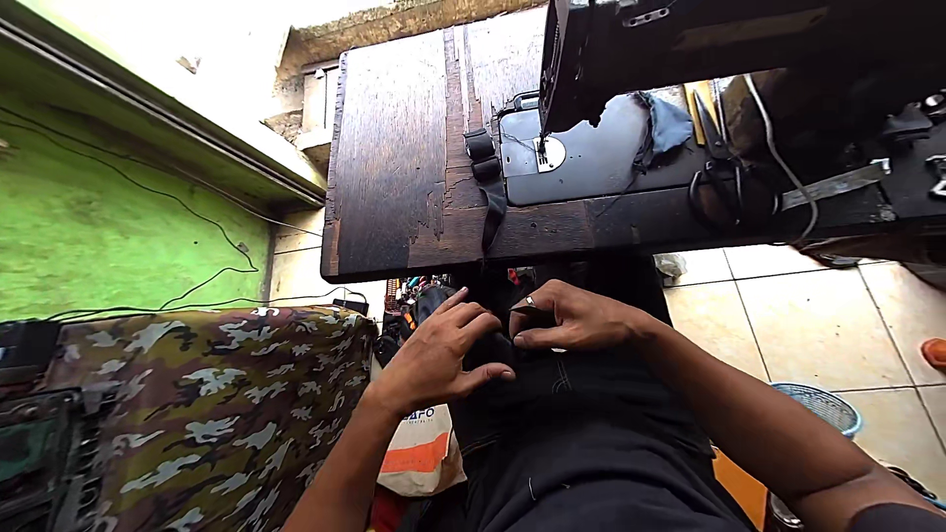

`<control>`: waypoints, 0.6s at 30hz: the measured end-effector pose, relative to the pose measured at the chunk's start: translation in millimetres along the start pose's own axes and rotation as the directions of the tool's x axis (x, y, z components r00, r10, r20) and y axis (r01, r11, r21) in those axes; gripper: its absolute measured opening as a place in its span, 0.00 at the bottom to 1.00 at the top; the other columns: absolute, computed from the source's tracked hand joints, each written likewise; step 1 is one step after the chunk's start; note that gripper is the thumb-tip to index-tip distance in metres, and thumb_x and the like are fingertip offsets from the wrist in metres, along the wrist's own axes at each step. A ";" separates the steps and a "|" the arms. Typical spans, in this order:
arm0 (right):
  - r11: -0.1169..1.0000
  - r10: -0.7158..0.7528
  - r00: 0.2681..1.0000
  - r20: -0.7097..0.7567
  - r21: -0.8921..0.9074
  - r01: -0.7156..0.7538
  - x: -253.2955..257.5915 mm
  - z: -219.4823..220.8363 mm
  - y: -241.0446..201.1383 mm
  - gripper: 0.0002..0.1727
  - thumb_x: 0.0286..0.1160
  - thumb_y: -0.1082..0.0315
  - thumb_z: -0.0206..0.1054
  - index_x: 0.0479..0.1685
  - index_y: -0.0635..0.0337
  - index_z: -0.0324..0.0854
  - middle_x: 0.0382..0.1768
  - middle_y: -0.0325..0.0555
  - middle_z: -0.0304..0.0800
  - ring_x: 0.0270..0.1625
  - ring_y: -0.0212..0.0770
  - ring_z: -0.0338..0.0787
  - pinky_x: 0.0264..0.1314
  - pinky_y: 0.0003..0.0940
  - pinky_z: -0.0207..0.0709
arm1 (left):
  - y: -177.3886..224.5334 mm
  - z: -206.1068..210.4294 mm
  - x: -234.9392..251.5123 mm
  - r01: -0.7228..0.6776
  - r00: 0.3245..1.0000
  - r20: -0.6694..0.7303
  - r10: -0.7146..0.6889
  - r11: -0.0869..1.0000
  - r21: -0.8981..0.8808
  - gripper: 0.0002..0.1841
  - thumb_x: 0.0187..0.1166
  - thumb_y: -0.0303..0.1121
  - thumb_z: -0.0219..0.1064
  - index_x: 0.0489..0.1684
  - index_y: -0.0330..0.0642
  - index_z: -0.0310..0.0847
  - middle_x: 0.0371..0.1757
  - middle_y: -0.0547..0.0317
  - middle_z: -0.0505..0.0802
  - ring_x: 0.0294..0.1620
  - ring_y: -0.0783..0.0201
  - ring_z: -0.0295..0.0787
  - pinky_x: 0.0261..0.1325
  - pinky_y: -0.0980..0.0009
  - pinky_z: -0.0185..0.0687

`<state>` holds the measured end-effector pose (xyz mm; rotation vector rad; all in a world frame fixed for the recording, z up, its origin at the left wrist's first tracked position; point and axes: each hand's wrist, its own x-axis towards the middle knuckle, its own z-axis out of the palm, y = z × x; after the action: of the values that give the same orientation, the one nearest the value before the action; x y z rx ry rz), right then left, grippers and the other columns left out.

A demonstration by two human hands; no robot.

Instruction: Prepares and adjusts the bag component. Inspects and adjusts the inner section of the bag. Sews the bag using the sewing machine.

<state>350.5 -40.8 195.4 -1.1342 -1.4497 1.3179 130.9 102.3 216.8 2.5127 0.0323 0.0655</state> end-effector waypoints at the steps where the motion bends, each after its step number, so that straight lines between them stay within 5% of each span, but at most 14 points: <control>1: 0.995 -0.075 0.997 0.019 -0.058 0.076 0.2 -8.8 -5.5 0.11 0.81 0.65 0.67 0.40 0.63 0.89 0.27 0.34 0.86 0.29 0.18 0.78 0.32 0.17 0.70 | 1.2 -10.0 7.3 -0.016 0.999 0.031 0.017 0.999 -0.030 0.28 0.84 0.61 0.59 0.54 0.43 0.87 0.50 0.55 0.93 0.62 0.60 0.89 0.80 0.54 0.74; 3: 0.970 -0.155 0.988 0.005 -0.187 0.153 -1.4 -26.5 -15.7 0.09 0.80 0.66 0.68 0.39 0.63 0.90 0.28 0.36 0.88 0.31 0.20 0.82 0.34 0.18 0.75 | 3.4 -19.5 19.4 0.012 0.999 0.034 -0.009 0.997 -0.078 0.22 0.87 0.55 0.59 0.51 0.46 0.90 0.42 0.59 0.92 0.46 0.66 0.90 0.52 0.64 0.85; 4: 0.953 -0.157 0.987 -0.019 -0.264 0.147 -3.6 -34.2 -19.3 0.09 0.79 0.66 0.69 0.38 0.61 0.91 0.30 0.35 0.90 0.33 0.21 0.85 0.37 0.18 0.78 | 4.6 -19.3 25.4 0.049 0.998 0.030 -0.046 0.993 -0.105 0.20 0.87 0.53 0.60 0.51 0.48 0.91 0.40 0.62 0.92 0.42 0.69 0.89 0.47 0.67 0.85; 7: 0.921 -0.101 0.988 -0.115 -0.386 0.049 -12.8 -40.3 -17.9 0.07 0.78 0.64 0.71 0.37 0.55 0.92 0.31 0.32 0.88 0.33 0.20 0.84 0.35 0.17 0.77 | 6.5 -1.3 38.2 0.142 0.990 0.001 -0.144 0.973 -0.180 0.19 0.86 0.53 0.63 0.49 0.47 0.92 0.39 0.63 0.95 0.41 0.71 0.90 0.48 0.67 0.85; 10: 0.945 -0.018 0.970 -0.244 -0.322 -0.064 -25.6 -27.3 -3.3 0.10 0.81 0.61 0.69 0.43 0.56 0.92 0.35 0.34 0.89 0.35 0.20 0.84 0.39 0.16 0.78 | 5.1 21.4 40.5 0.170 0.976 -0.098 -0.197 0.958 -0.229 0.19 0.82 0.53 0.67 0.41 0.47 0.94 0.32 0.64 0.95 0.37 0.74 0.90 0.44 0.70 0.83; 14: 0.841 -0.071 0.813 -0.579 -0.472 -0.263 -47.5 3.0 3.3 0.23 0.86 0.52 0.62 0.72 0.55 0.82 0.52 0.43 0.86 0.41 0.32 0.84 0.44 0.31 0.82 | 2.5 20.5 36.6 0.142 0.981 -0.075 -0.179 0.927 -0.348 0.15 0.82 0.43 0.69 0.44 0.41 0.93 0.39 0.62 0.96 0.43 0.79 0.90 0.52 0.78 0.83; 18: 0.855 -0.142 0.779 -0.611 -0.472 -0.215 -67.1 32.6 -14.6 0.20 0.93 0.58 0.52 0.65 0.57 0.86 0.47 0.44 0.91 0.46 0.32 0.89 0.52 0.28 0.85 | -2.8 13.8 35.2 0.154 0.983 -0.016 -0.182 0.870 -0.468 0.13 0.82 0.37 0.69 0.49 0.37 0.91 0.43 0.61 0.96 0.46 0.80 0.89 0.55 0.80 0.83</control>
<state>333.0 -113.9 206.3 -1.7619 -1.2772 0.4429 166.8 97.9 205.4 2.0152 0.2337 0.0677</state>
